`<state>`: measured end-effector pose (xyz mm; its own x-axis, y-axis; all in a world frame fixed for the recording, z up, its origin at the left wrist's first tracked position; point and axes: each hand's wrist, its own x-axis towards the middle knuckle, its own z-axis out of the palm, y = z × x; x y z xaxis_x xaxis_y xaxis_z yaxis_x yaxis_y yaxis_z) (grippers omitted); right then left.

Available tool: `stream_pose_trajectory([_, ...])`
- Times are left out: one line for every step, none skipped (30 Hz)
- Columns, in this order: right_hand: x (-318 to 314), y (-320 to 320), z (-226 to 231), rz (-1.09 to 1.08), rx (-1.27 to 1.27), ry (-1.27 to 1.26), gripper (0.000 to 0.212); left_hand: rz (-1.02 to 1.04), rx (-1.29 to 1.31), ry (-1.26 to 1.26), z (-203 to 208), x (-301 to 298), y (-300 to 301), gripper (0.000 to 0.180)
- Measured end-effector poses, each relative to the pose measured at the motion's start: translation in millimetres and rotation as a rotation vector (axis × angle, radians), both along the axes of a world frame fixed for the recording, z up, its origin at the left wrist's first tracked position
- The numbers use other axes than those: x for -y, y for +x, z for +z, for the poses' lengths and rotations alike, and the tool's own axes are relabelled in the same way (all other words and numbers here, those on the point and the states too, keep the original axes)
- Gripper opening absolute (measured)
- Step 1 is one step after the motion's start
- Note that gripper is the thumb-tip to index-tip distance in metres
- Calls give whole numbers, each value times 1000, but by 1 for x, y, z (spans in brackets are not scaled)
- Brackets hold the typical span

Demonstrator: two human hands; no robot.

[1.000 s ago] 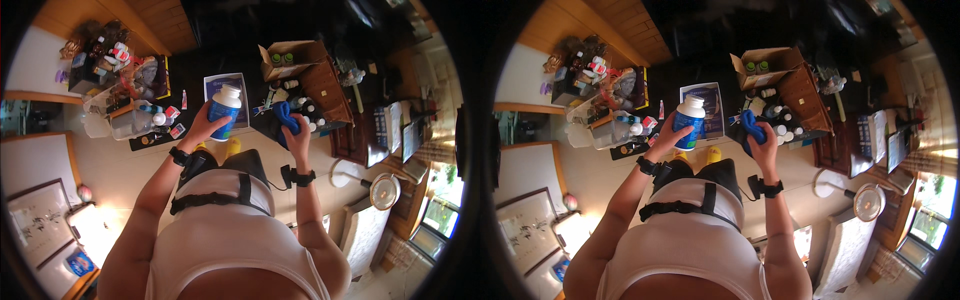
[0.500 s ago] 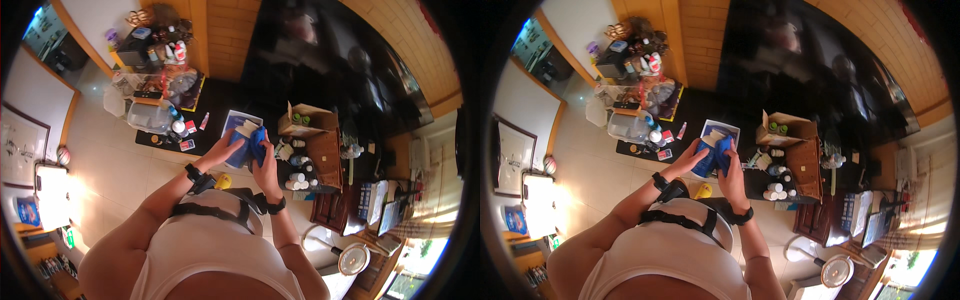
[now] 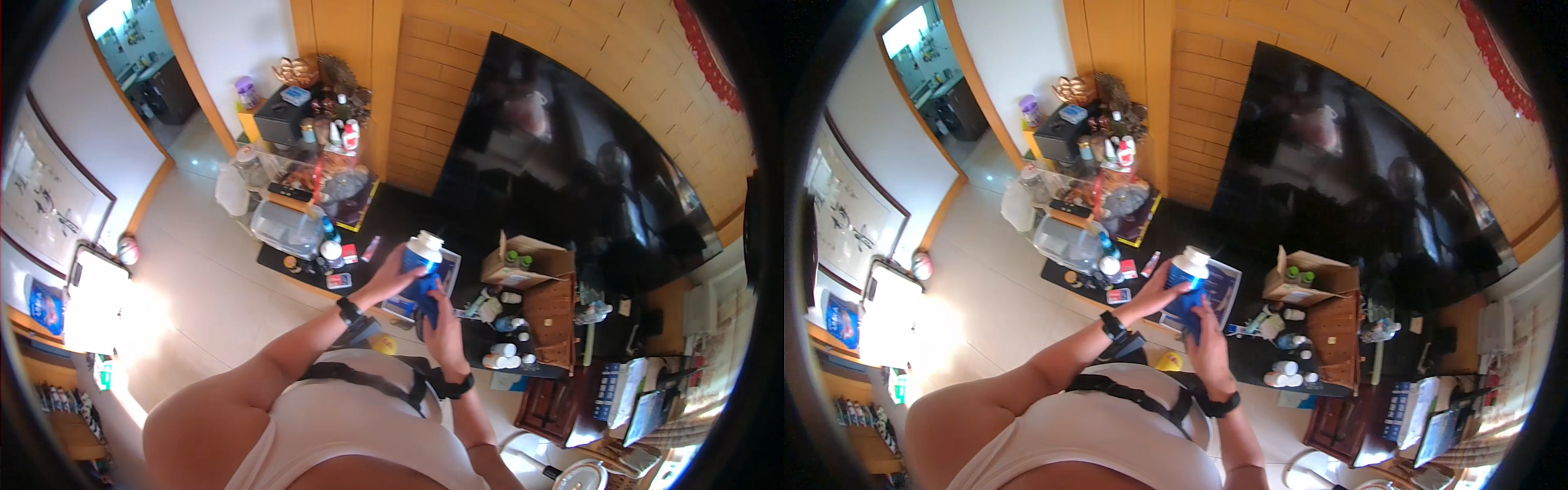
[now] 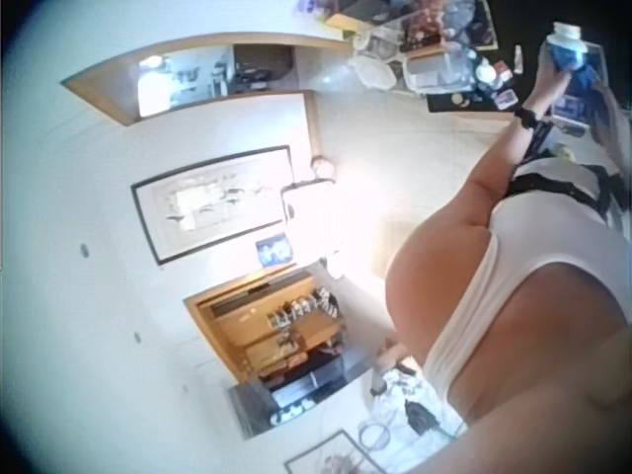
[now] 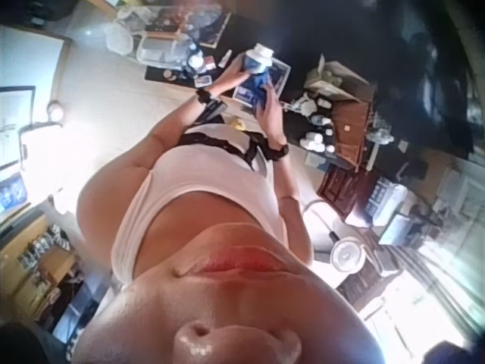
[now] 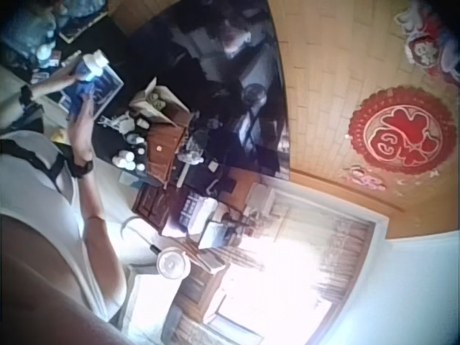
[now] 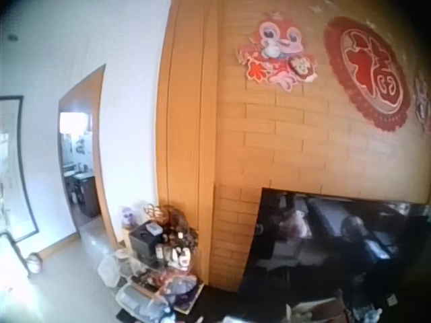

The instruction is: The person is organizing and inspecting various supplement and medication bottles, placing them into a white plastic tray.

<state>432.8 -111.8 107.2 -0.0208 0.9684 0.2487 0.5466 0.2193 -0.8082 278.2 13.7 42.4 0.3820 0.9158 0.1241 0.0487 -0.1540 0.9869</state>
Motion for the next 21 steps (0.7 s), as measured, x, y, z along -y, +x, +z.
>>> stream_pose_trajectory([1,1,-1,-15,-1,14,50,19,-124,29,-7,-1,-1,69])
stream_pose_trajectory([1,2,-2,-33,-4,28,50,37,-248,59,-14,0,-3,70])
stream_pose_trajectory([2,5,1,-57,-29,14,48,60,-284,74,-14,2,0,67])
stream_pose_trajectory([3,5,1,-76,-115,-16,47,-5,-270,142,-14,-3,1,67])
stream_pose_trajectory([3,4,1,-88,-114,25,47,-20,-221,66,-14,0,0,67])
stream_pose_trajectory([4,8,1,-116,-108,64,47,-50,-170,-11,-3,6,4,67])
stream_pose_trajectory([5,8,2,-136,-102,75,48,-91,-144,-109,8,10,5,66])
stream_pose_trajectory([4,9,1,-165,-117,84,48,-53,-131,-56,9,12,5,62])
stream_pose_trajectory([3,10,2,-163,-119,87,48,-51,-170,-62,9,13,3,62])
stream_pose_trajectory([2,13,1,-166,-119,87,48,-54,-208,-70,11,14,2,62])
stream_pose_trajectory([0,15,-1,-175,-117,91,50,-86,-188,-111,12,16,2,63])
stream_pose_trajectory([-2,18,-3,-208,-128,95,50,-120,-168,-154,18,18,4,64])
stream_pose_trajectory([-4,19,-3,-226,-118,112,51,-153,-185,-154,12,18,3,67])
stream_pose_trajectory([-7,21,-2,-242,-107,128,52,-194,-181,-116,7,19,1,71])
stream_pose_trajectory([-10,25,0,-244,-131,99,53,-221,-174,-134,9,23,2,70])
stream_pose_trajectory([-13,27,0,-265,-138,100,53,-246,-166,-153,11,26,3,70])
stream_pose_trajectory([-15,29,0,-259,-110,109,53,-264,-174,-153,9,27,2,70])
stream_pose_trajectory([-18,30,0,-246,-81,119,52,-278,-155,-173,7,27,1,68])
stream_pose_trajectory([-19,29,1,-235,-92,111,52,-291,-134,-193,5,27,1,66])
stream_pose_trajectory([-20,28,2,-243,-95,110,52,-299,-138,-194,3,27,1,66])
stream_pose_trajectory([-20,26,2,-237,-67,113,54,-277,-59,-236,3,28,2,64])
